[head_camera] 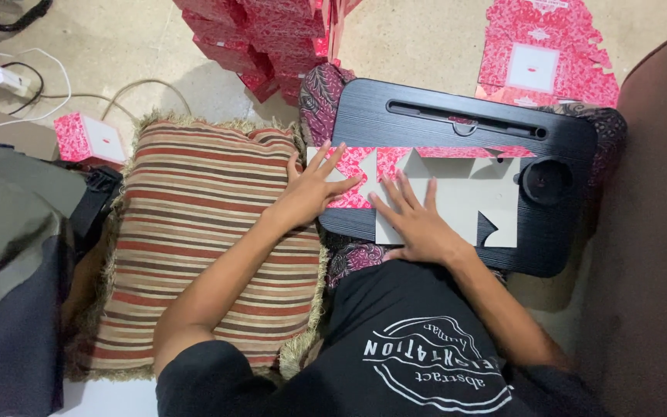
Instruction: The person assembles small red-and-white patterned cardboard boxes by folding flat pieces into shape and stacking the finished boxes. The person handles the pieces by hand on a small lap table, repeatedly folding and closing each box before placing it on a growing stack.
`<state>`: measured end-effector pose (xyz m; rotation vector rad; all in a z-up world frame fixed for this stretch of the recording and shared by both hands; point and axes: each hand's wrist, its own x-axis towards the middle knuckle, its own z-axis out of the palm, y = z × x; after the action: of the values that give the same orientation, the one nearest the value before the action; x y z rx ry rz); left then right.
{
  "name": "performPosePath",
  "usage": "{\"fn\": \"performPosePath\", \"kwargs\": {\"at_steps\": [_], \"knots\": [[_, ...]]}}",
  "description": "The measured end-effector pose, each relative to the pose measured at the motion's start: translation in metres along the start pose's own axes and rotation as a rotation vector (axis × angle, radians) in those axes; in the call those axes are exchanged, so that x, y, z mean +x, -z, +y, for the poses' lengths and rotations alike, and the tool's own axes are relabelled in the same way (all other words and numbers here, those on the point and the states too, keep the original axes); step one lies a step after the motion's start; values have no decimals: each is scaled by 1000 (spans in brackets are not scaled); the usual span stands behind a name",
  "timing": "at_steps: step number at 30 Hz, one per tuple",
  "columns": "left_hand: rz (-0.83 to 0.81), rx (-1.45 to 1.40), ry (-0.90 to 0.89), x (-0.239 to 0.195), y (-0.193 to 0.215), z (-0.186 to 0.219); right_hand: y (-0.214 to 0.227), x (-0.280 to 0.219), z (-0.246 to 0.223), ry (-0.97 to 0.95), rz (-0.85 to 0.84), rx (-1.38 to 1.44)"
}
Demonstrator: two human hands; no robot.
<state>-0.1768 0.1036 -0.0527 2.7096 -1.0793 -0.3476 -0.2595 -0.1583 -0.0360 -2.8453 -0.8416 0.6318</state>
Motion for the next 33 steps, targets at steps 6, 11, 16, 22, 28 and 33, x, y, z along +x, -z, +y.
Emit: {"fn": "performPosePath", "kwargs": {"at_steps": [6, 11, 16, 22, 28, 33], "knots": [[-25, -6, -4, 2, -5, -4, -5, -18, 11, -20, 85, 26], [-46, -19, -9, 1, 4, 0, -14, -18, 19, 5, 174, 47], [-28, -29, 15, 0, 10, 9, -28, -10, 39, 57, 440, 222], [103, -48, 35, 7, -3, 34, -66, 25, 52, -100, 802, 198], [257, -33, 160, 21, -26, 47, -44, 17, 29, -281, 790, 116], [319, -46, 105, 17, -25, 53, -35, 9, 30, -265, 657, 128]]}}
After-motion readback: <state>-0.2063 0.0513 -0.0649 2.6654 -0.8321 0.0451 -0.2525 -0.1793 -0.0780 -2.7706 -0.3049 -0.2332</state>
